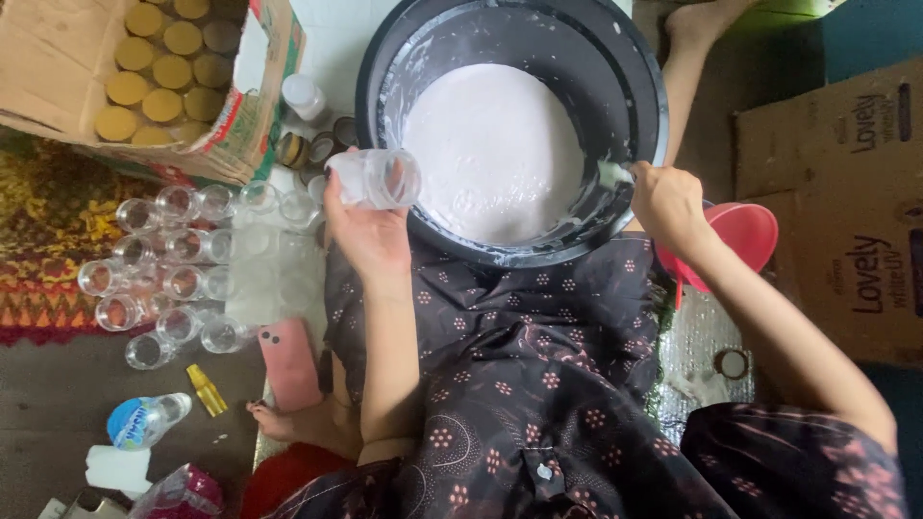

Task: Filling small plastic jars with a white cream or lotion from a large bucket using a small cup and a spatula.

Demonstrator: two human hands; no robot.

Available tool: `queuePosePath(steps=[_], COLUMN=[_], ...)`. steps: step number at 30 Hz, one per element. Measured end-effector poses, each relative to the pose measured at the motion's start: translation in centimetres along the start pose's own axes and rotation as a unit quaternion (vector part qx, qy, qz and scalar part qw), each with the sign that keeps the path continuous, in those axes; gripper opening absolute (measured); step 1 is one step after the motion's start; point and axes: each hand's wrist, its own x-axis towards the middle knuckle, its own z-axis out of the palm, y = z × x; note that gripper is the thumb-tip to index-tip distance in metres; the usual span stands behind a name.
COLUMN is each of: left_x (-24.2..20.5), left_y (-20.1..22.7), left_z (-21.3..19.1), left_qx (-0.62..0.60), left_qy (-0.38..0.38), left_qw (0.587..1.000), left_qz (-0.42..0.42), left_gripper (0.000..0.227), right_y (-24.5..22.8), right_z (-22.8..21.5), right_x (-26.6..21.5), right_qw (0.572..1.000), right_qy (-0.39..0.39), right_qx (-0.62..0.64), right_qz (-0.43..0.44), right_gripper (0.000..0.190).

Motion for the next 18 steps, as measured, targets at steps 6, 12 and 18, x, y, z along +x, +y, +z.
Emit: queuePosePath(steps=[6, 12, 18], left_x=[1.0, 1.1, 0.6], left_y=[2.1, 2.4, 2.0], left_z=[-0.9, -0.8, -0.8], left_qx=[-0.031, -0.013, -0.012], left_qy=[0.041, 0.056, 0.040], left_qw=[0.998, 0.998, 0.999], left_qz=[0.030, 0.016, 0.027], left_gripper=[0.042, 0.046, 0.047], right_y=[-4.3, -11.2, -11.8], right_z=[-8.5, -9.6, -14.9], right_x=[2.2, 1.5, -1.3], right_qw=[0.915, 0.788, 0.826], right_qy=[-0.338, -0.344, -0.029], right_qx=[0.210, 0.478, 0.563], right_qz=[0.062, 0.178, 0.027], right_gripper=[0.023, 0.027, 0.048])
